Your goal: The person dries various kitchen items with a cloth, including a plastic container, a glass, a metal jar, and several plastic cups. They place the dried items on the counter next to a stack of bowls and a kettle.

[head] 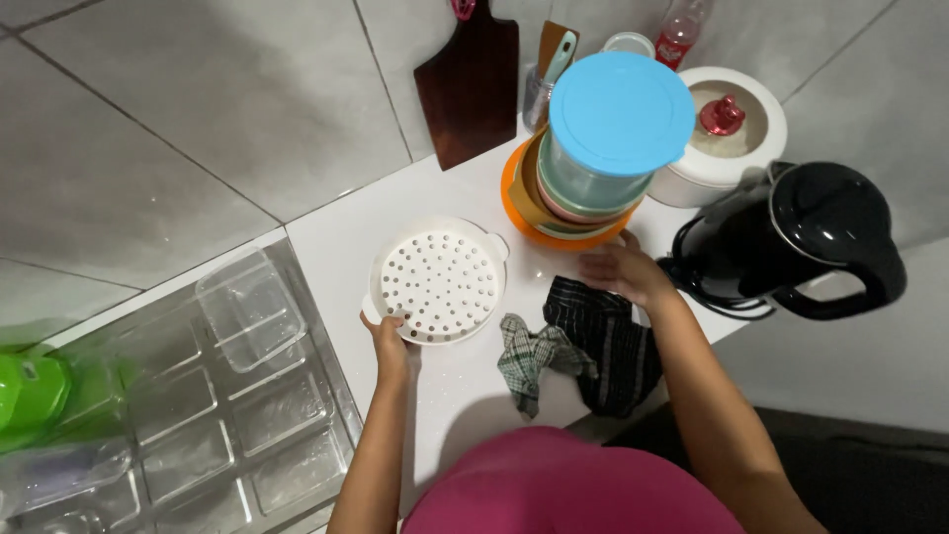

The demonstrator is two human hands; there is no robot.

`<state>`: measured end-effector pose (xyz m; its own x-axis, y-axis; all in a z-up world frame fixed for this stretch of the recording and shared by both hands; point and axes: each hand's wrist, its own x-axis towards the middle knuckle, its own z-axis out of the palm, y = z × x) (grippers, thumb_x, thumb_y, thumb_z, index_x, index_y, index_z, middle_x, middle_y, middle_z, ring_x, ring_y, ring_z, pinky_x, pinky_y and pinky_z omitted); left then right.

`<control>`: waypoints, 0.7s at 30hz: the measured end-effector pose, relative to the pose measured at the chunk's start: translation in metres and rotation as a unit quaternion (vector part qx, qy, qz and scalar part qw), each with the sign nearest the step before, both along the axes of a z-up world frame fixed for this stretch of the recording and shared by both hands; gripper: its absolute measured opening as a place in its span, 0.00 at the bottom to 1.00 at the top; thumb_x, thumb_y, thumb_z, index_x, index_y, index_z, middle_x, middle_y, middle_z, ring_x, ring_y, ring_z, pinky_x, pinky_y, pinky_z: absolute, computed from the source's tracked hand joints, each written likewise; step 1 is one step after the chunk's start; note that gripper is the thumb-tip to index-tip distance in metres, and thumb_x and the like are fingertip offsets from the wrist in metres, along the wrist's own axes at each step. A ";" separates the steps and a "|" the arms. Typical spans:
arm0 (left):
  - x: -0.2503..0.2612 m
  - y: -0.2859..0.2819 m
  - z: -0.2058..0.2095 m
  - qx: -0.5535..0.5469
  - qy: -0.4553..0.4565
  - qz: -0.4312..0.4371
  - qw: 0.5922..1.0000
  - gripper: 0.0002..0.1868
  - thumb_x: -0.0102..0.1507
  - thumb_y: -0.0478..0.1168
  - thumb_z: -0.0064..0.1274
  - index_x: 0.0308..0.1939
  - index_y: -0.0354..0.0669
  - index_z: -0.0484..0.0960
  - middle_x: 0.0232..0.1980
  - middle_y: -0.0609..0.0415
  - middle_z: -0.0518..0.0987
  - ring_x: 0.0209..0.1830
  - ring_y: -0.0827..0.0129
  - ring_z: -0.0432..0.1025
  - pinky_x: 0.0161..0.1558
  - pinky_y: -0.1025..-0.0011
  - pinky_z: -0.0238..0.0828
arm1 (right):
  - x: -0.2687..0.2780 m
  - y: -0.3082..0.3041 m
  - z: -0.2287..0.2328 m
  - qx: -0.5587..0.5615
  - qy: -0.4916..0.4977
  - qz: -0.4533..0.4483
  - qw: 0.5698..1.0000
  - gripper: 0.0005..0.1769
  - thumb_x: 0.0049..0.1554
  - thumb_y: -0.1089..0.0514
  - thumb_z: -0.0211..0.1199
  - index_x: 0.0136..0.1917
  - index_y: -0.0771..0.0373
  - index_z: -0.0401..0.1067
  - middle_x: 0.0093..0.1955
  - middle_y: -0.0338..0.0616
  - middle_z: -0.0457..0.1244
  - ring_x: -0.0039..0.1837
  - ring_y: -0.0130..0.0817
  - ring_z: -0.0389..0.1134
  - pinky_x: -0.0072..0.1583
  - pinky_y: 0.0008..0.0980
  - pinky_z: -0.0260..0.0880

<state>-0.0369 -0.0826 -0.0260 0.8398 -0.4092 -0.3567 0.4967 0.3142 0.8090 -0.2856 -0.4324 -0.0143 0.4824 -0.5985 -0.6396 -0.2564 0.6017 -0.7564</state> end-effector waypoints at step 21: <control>0.034 0.012 0.043 0.319 -0.194 -0.098 0.922 0.22 0.64 0.43 0.47 0.54 0.26 0.80 0.40 0.48 0.84 0.39 0.62 0.79 0.45 0.65 0.74 | -0.004 -0.020 -0.090 0.052 -0.198 -0.072 0.976 0.41 0.63 0.67 0.48 0.82 0.43 0.39 0.62 0.46 0.61 0.60 0.46 0.68 0.68 0.56 0.69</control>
<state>-0.0033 -0.0710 0.0166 0.8873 -0.3775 -0.2649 0.1266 -0.3530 0.9270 -0.2898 -0.4519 -0.1047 0.6204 -0.6191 -0.4814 0.1358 0.6894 -0.7115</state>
